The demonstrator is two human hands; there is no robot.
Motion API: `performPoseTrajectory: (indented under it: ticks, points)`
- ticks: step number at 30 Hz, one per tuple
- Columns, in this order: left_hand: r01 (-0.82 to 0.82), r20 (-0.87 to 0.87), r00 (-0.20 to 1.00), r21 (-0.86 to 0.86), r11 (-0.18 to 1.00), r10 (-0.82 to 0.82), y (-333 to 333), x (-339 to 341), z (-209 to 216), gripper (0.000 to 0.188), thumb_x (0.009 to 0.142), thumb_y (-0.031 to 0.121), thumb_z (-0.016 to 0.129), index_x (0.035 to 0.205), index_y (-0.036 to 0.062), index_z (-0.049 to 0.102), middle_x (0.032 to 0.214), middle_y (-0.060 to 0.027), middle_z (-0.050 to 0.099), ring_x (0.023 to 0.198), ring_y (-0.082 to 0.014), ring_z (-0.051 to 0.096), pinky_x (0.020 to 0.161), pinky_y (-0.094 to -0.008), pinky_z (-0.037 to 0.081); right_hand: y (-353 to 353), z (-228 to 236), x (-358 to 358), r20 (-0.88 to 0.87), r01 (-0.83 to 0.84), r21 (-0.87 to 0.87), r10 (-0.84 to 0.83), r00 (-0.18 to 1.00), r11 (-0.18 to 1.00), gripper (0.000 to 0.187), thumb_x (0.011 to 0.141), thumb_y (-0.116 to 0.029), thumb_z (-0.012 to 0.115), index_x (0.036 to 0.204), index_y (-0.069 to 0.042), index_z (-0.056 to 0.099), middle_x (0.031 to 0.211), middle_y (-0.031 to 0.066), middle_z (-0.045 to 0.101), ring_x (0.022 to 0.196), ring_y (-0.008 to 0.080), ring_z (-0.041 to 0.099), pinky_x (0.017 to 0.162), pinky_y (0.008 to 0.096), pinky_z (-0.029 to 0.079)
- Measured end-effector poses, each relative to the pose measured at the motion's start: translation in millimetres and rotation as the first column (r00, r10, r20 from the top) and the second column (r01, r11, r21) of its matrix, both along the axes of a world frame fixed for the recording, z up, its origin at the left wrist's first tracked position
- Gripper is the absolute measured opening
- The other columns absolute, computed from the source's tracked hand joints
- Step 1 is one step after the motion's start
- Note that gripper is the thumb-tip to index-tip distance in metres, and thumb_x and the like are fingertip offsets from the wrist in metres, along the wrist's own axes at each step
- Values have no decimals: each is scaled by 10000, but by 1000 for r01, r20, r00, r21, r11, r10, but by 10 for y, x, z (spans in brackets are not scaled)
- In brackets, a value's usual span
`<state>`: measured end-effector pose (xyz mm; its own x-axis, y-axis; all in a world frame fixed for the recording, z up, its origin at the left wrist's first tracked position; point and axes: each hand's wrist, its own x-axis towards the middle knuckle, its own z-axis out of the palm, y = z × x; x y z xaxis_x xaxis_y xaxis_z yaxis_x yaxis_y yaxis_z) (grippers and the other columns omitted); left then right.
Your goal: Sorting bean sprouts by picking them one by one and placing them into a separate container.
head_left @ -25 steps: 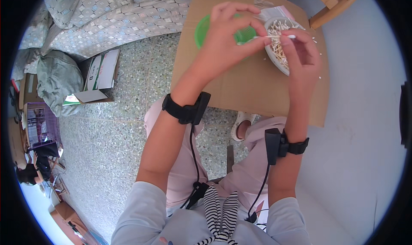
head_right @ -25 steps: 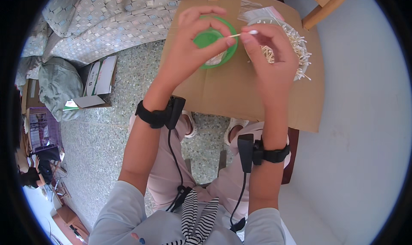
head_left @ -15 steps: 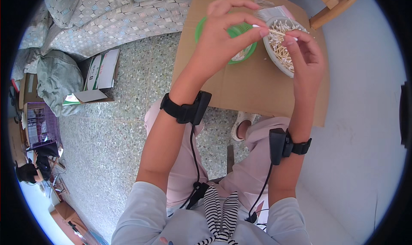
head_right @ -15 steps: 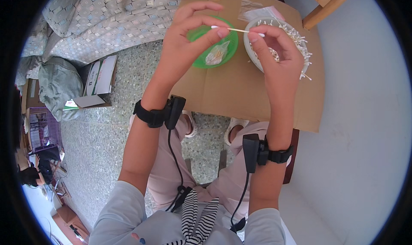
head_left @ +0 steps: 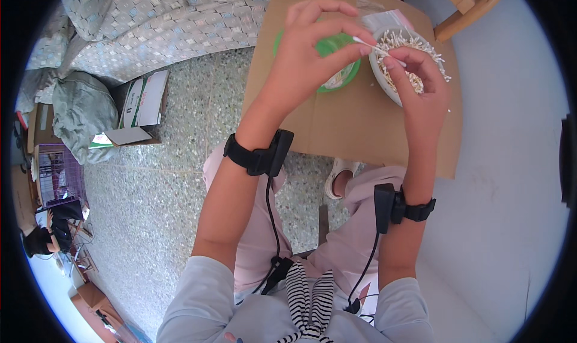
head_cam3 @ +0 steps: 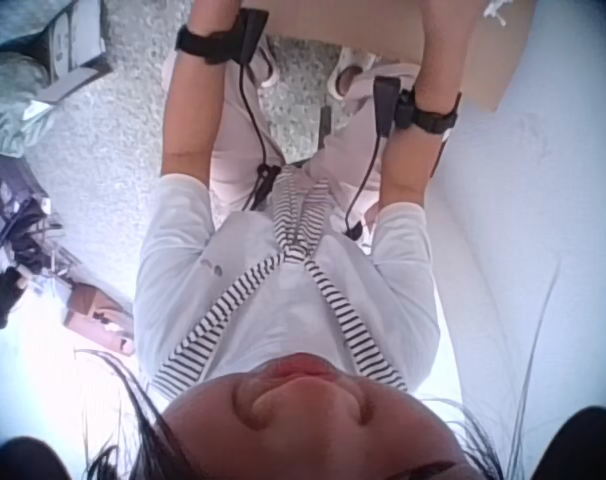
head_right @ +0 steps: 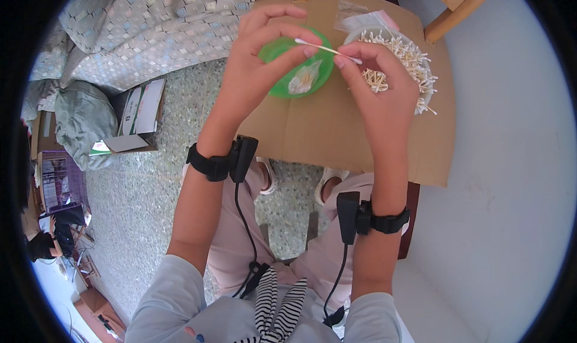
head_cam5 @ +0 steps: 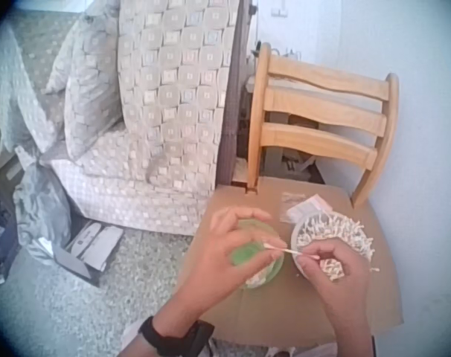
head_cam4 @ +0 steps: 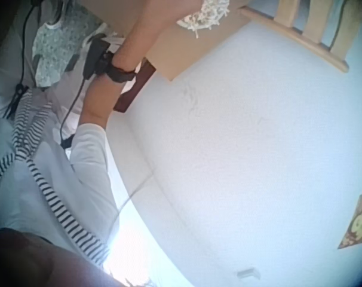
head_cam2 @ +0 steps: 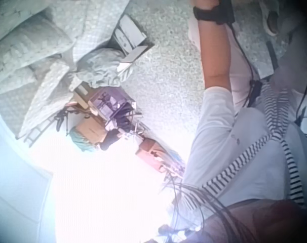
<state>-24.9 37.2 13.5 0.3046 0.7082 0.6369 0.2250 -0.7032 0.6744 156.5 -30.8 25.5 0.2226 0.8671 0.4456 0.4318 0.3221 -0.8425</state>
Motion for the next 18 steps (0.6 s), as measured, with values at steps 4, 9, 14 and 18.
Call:
performPoseTrajectory:
  ticks: [4,9,14,18]
  points:
    - [19,-13,1000,28,999,-19,2,10,6,176,800,209,772,958,135,747,1213,-45,599,1217,-234,484,1050,-366,349,22,-16,30,-66,-7,-22,6,998,1000,122,849,-72,732,946,-5,704,920,39,698,839,112,638,792,251,501]
    - [-15,-55,998,2,1000,15,-46,49,27,171,830,222,751,974,130,740,1234,-47,594,1218,-239,469,1059,-374,327,32,-30,75,-76,-19,38,22,997,999,117,845,-64,733,946,-9,709,921,36,695,859,114,635,798,251,499]
    - [-6,-53,999,19,1000,7,17,29,-44,166,843,242,739,965,129,740,1262,-45,588,1213,-242,464,1062,-378,318,27,-16,45,-19,0,27,1,1000,1000,121,841,-69,739,943,-12,709,921,32,694,850,110,629,791,245,493]
    - [-2,-58,998,35,999,4,9,41,-42,152,843,245,739,949,136,743,1259,-43,589,1213,-248,454,1061,-386,320,33,-21,63,-81,18,-28,-20,997,999,120,840,-79,740,938,-17,708,914,29,694,815,107,611,765,240,484]
